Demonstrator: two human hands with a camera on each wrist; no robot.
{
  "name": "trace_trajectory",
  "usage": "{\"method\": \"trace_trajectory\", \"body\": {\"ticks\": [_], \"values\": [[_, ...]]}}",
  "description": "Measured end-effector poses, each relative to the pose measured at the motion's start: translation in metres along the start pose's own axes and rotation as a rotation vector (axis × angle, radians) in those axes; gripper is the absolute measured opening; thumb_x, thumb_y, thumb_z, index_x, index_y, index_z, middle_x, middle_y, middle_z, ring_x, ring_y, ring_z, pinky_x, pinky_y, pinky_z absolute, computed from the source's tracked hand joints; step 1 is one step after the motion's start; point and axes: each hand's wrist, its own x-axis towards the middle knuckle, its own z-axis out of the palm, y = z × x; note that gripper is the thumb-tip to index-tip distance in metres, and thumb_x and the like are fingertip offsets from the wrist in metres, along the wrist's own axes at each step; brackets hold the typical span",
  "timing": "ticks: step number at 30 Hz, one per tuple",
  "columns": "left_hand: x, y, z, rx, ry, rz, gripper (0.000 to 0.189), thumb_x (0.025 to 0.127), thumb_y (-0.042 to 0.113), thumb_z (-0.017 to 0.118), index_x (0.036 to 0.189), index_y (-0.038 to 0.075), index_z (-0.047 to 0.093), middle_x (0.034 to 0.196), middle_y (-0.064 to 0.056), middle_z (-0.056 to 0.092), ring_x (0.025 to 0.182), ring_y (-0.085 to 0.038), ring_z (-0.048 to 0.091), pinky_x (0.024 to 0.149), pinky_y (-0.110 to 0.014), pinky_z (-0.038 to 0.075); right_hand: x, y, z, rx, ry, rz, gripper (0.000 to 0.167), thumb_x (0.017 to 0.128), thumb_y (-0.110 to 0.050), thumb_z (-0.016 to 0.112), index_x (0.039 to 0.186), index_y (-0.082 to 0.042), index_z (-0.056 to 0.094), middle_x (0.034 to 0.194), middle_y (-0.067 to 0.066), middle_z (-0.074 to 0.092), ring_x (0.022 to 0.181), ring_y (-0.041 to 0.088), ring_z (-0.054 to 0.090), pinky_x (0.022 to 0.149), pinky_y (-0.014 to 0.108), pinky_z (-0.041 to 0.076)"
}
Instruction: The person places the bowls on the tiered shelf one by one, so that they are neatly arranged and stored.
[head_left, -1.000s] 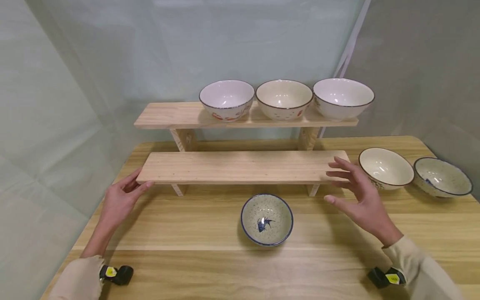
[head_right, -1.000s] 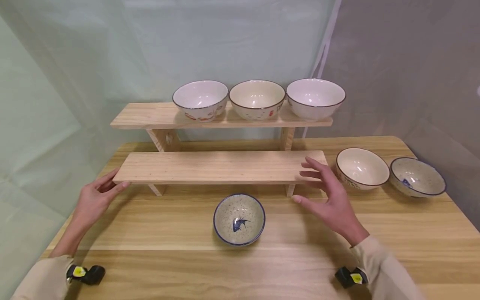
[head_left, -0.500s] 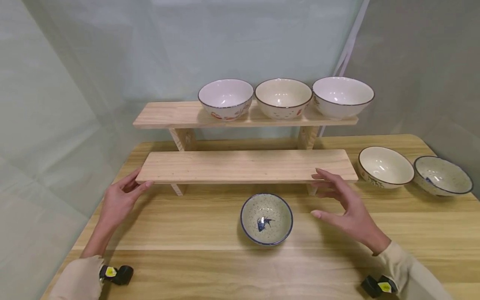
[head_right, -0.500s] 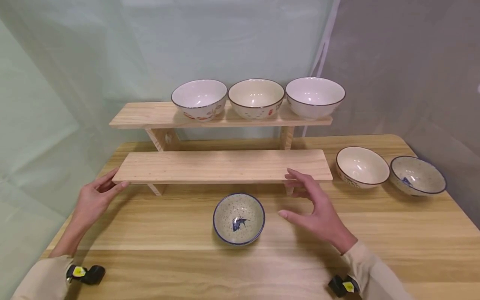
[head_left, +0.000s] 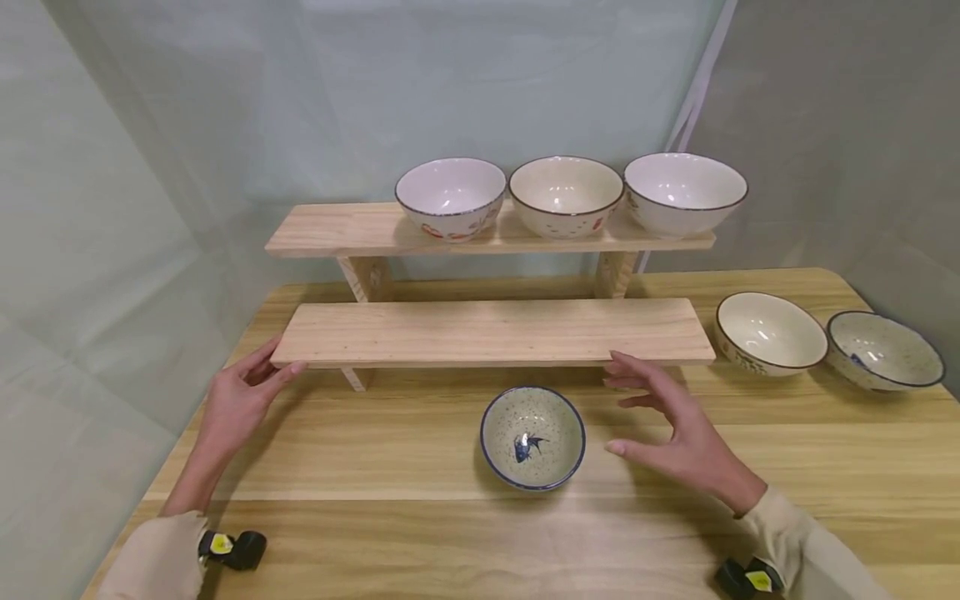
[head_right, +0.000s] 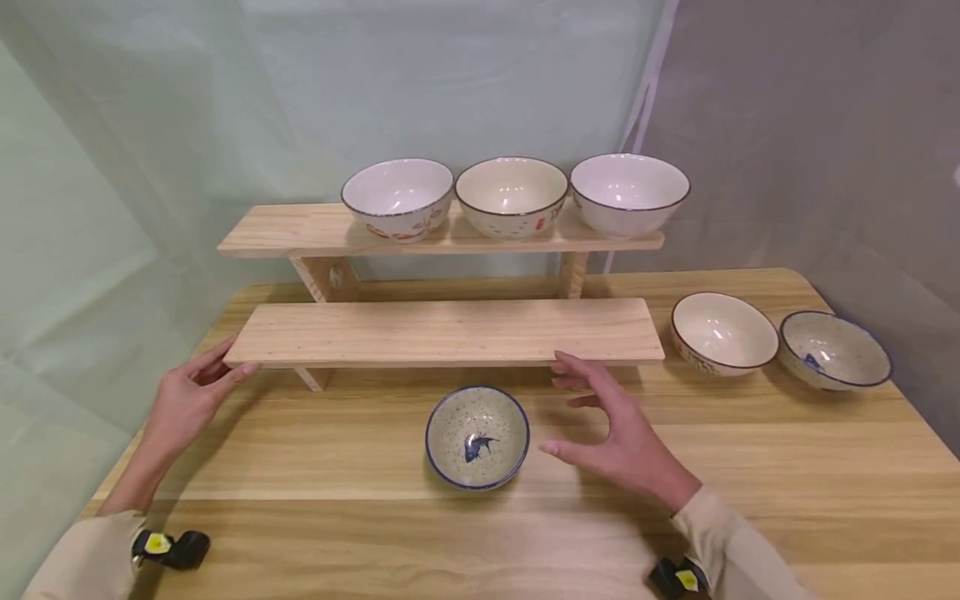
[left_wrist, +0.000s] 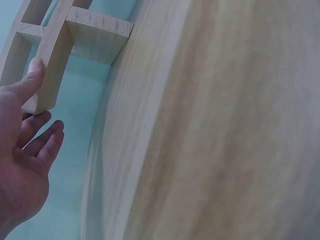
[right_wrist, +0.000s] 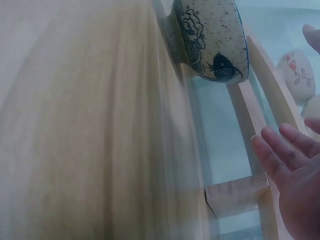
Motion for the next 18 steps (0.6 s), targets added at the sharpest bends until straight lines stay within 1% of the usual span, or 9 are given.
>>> {"method": "trace_trajectory", "body": {"ticks": [3, 6, 11, 12, 15, 18], "values": [[0.000, 0.000, 0.000, -0.005, 0.001, 0.006, 0.070, 0.101, 0.037, 0.069, 0.156, 0.001, 0.043, 0.142, -0.028, 0.056, 0.118, -0.009, 0.058, 0.078, -0.005, 0.044, 0.000, 0.002, 0.002, 0.009, -0.007, 0.000, 0.099, 0.071, 0.012, 0.087, 0.157, 0.001, 0.038, 0.145, 0.028, 0.050, 0.128, 0.028, 0.055, 0.096, 0.034, 0.053], [0.001, 0.000, 0.001, -0.016, 0.001, 0.006, 0.070, 0.101, 0.036, 0.069, 0.156, 0.001, 0.043, 0.142, -0.029, 0.056, 0.116, -0.003, 0.057, 0.079, -0.005, 0.044, -0.001, 0.003, 0.005, 0.015, -0.018, 0.000, 0.098, 0.071, 0.010, 0.088, 0.156, 0.002, 0.039, 0.146, 0.025, 0.051, 0.127, 0.033, 0.055, 0.095, 0.035, 0.054], [0.001, 0.000, 0.001, -0.032, 0.001, 0.005, 0.070, 0.101, 0.036, 0.069, 0.156, 0.001, 0.043, 0.143, -0.030, 0.055, 0.112, 0.003, 0.056, 0.078, -0.005, 0.045, -0.002, 0.001, 0.011, 0.011, -0.043, 0.026, 0.100, 0.073, 0.003, 0.090, 0.158, -0.003, 0.039, 0.146, 0.021, 0.051, 0.127, 0.037, 0.054, 0.095, 0.037, 0.054], [0.001, 0.000, 0.001, -0.032, 0.001, 0.004, 0.070, 0.101, 0.036, 0.069, 0.156, 0.001, 0.043, 0.142, -0.030, 0.055, 0.111, 0.003, 0.056, 0.078, -0.005, 0.045, -0.002, 0.001, 0.012, 0.012, -0.047, 0.032, 0.100, 0.073, 0.002, 0.091, 0.158, -0.004, 0.038, 0.146, 0.021, 0.051, 0.128, 0.037, 0.054, 0.095, 0.038, 0.054], [0.001, -0.001, 0.001, -0.023, -0.002, -0.003, 0.071, 0.101, 0.037, 0.069, 0.157, 0.002, 0.042, 0.143, -0.030, 0.054, 0.115, -0.004, 0.059, 0.078, -0.005, 0.044, -0.002, 0.000, 0.015, 0.010, -0.063, 0.043, 0.101, 0.073, 0.000, 0.092, 0.159, -0.007, 0.038, 0.146, 0.017, 0.051, 0.128, 0.037, 0.054, 0.095, 0.039, 0.054], [0.001, -0.001, 0.001, -0.012, -0.007, -0.012, 0.072, 0.101, 0.038, 0.069, 0.157, 0.002, 0.041, 0.145, -0.030, 0.053, 0.121, -0.017, 0.059, 0.078, -0.004, 0.044, -0.003, 0.001, 0.018, 0.016, -0.075, 0.057, 0.102, 0.074, -0.003, 0.092, 0.159, -0.008, 0.038, 0.146, 0.017, 0.051, 0.128, 0.037, 0.054, 0.095, 0.040, 0.054]]}}
